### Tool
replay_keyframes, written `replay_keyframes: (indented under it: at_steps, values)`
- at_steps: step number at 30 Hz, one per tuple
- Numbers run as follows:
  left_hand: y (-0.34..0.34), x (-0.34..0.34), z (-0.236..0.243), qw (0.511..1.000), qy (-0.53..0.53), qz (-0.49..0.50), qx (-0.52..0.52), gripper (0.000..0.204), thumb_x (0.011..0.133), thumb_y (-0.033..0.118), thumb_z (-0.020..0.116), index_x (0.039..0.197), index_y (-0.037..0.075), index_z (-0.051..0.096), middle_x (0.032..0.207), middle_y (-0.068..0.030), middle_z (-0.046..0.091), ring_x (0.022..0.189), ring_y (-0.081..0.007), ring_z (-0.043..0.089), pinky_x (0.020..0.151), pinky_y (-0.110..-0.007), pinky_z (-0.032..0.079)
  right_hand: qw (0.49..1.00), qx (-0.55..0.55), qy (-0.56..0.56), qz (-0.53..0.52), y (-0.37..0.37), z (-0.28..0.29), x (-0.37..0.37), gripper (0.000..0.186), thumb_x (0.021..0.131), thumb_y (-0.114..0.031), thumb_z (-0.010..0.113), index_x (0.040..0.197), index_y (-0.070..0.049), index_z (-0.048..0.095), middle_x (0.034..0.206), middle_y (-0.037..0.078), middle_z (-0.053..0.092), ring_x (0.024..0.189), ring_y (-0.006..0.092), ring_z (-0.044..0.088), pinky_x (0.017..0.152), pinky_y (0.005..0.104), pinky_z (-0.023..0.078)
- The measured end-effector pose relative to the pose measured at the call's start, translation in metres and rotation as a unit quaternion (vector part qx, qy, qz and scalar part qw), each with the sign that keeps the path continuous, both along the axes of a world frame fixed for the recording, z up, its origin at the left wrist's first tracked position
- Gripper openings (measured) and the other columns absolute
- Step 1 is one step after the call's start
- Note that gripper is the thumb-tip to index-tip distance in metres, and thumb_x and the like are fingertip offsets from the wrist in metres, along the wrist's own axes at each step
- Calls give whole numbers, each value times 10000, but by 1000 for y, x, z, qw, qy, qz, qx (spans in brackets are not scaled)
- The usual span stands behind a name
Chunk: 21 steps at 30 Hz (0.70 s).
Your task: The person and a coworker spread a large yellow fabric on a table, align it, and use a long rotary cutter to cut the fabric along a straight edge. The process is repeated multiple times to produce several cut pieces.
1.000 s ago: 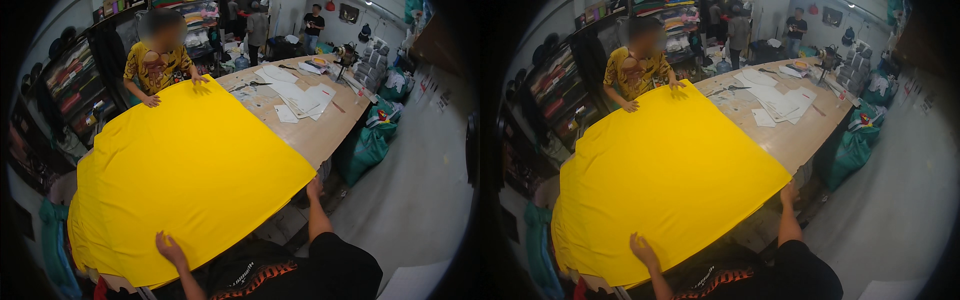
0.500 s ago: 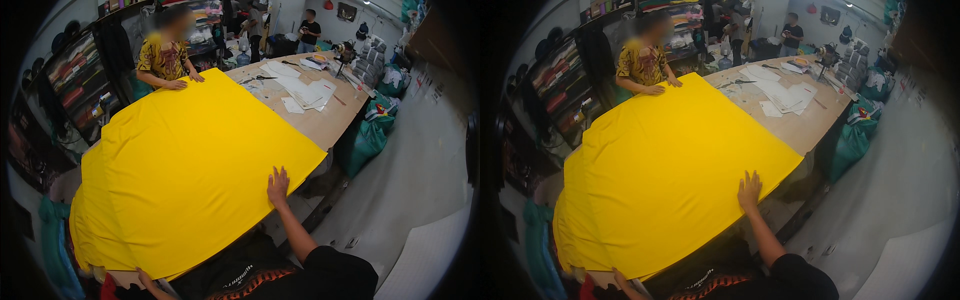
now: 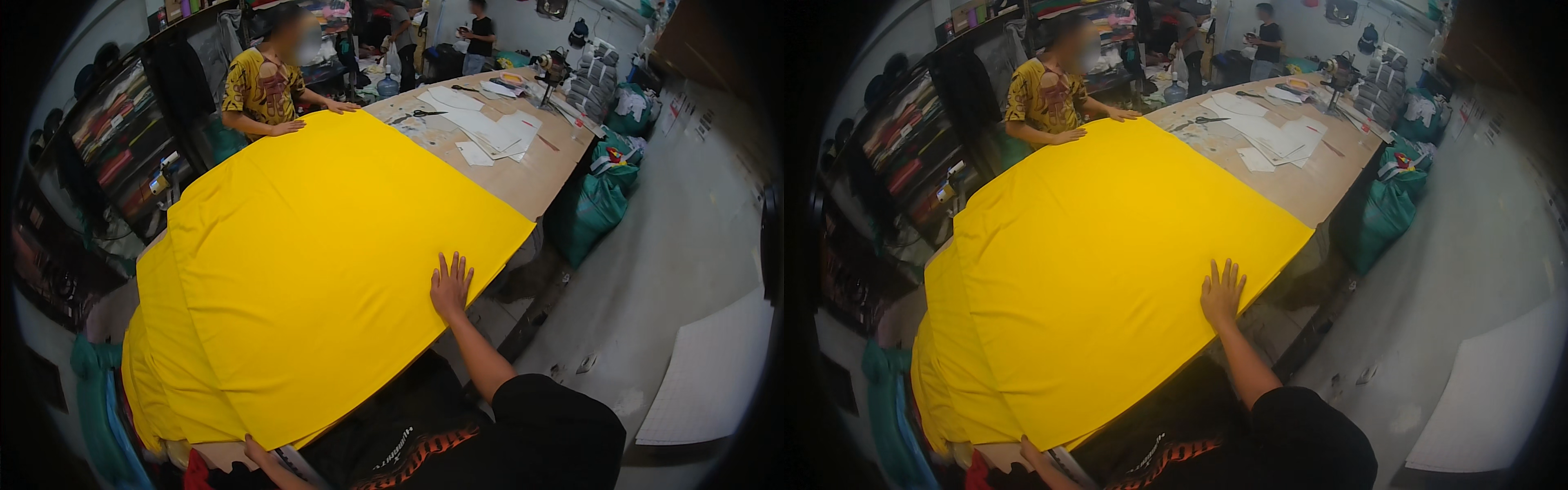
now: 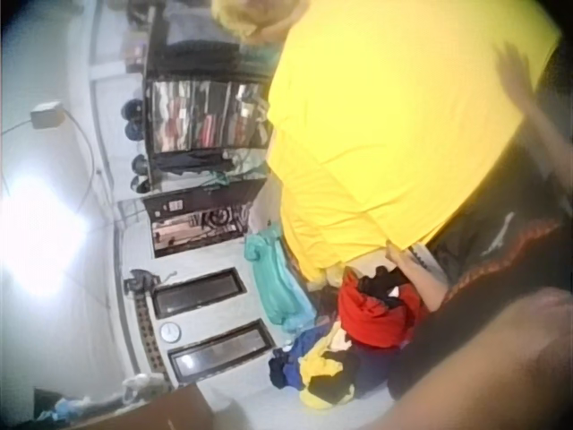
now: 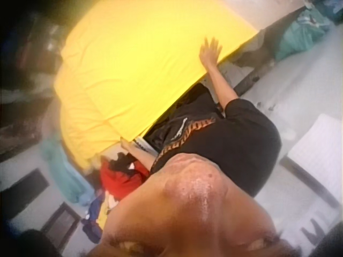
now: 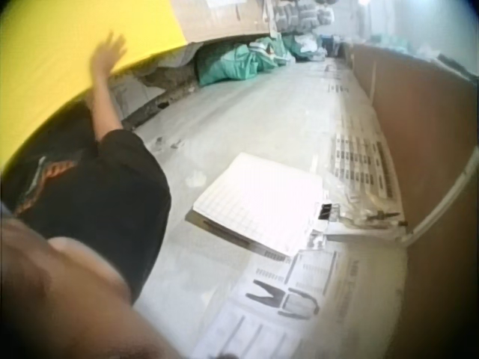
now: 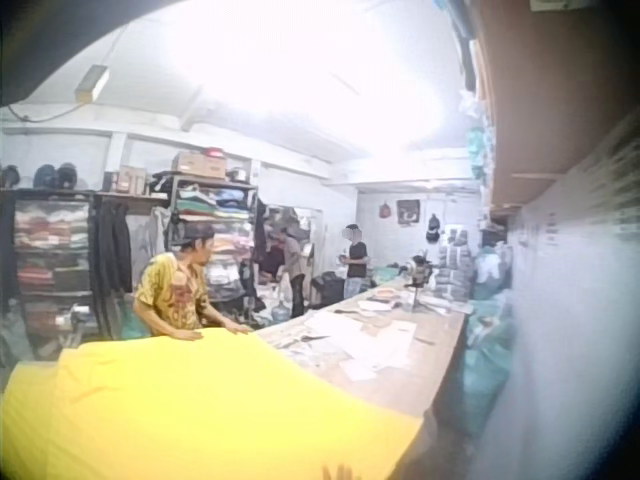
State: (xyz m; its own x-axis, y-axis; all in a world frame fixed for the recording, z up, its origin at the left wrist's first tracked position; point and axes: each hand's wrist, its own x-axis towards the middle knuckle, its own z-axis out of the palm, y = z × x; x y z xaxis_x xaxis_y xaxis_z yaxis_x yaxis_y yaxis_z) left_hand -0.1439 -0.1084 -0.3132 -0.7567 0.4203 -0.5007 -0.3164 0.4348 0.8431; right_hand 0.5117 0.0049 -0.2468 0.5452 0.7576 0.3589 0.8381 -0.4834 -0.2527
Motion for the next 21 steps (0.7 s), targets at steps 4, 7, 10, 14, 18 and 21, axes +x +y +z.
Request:
replay_keyframes:
  at_steps: [4, 7, 10, 14, 18, 21]
  values:
    - [1, -5, -4, 1000, 17, -11, -2, 490, 1016, 283, 513, 1190, -171, 564, 1108, -208, 669, 935, -308, 688, 773, -397, 559, 1000, -5, 0, -7, 2, 0, -1, 543, 1058, -366, 358, 1560, -158, 363, 1628, 206, 264, 1524, 379, 187, 1222, 589, 80]
    - [-1, -5, -5, 1000, 18, 11, 1, 491, 1014, 283, 524, 1190, -173, 567, 1110, -208, 670, 932, -309, 687, 769, -392, 564, 1000, -6, -2, -8, 3, 0, 0, 540, 1057, -367, 359, 1558, -164, 367, 1630, 201, 261, 1524, 376, 188, 1222, 587, 79]
    - [-5, -3, -5, 998, 23, 30, 42, 498, 1014, 292, 529, 1186, -174, 574, 1112, -208, 670, 932, -308, 684, 765, -389, 568, 1000, -10, -4, -11, 3, 0, 0, 535, 1056, -363, 365, 1553, -167, 376, 1631, 197, 261, 1524, 371, 190, 1223, 585, 83]
    - [-9, -3, -7, 995, 37, 38, 85, 505, 1012, 304, 539, 1173, -173, 583, 1106, -207, 669, 929, -305, 680, 770, -386, 566, 1000, -18, -5, -17, 3, 1, -2, 527, 1052, -350, 374, 1546, -166, 385, 1632, 192, 259, 1523, 370, 191, 1222, 585, 87]
    - [-8, -8, -8, 994, 51, 37, 84, 491, 1012, 307, 541, 1160, -158, 596, 1099, -203, 671, 915, -308, 677, 777, -389, 562, 1000, -6, -3, -10, 4, 5, -3, 530, 1049, -341, 383, 1549, -166, 383, 1631, 192, 262, 1523, 369, 189, 1222, 583, 86]
    - [-7, -10, -7, 995, 85, 19, 54, 478, 1012, 308, 537, 1146, -147, 604, 1093, -202, 673, 909, -309, 677, 774, -389, 561, 999, -31, -8, -20, 3, 5, -3, 533, 1048, -341, 386, 1552, -168, 381, 1631, 189, 266, 1525, 363, 187, 1224, 579, 78]
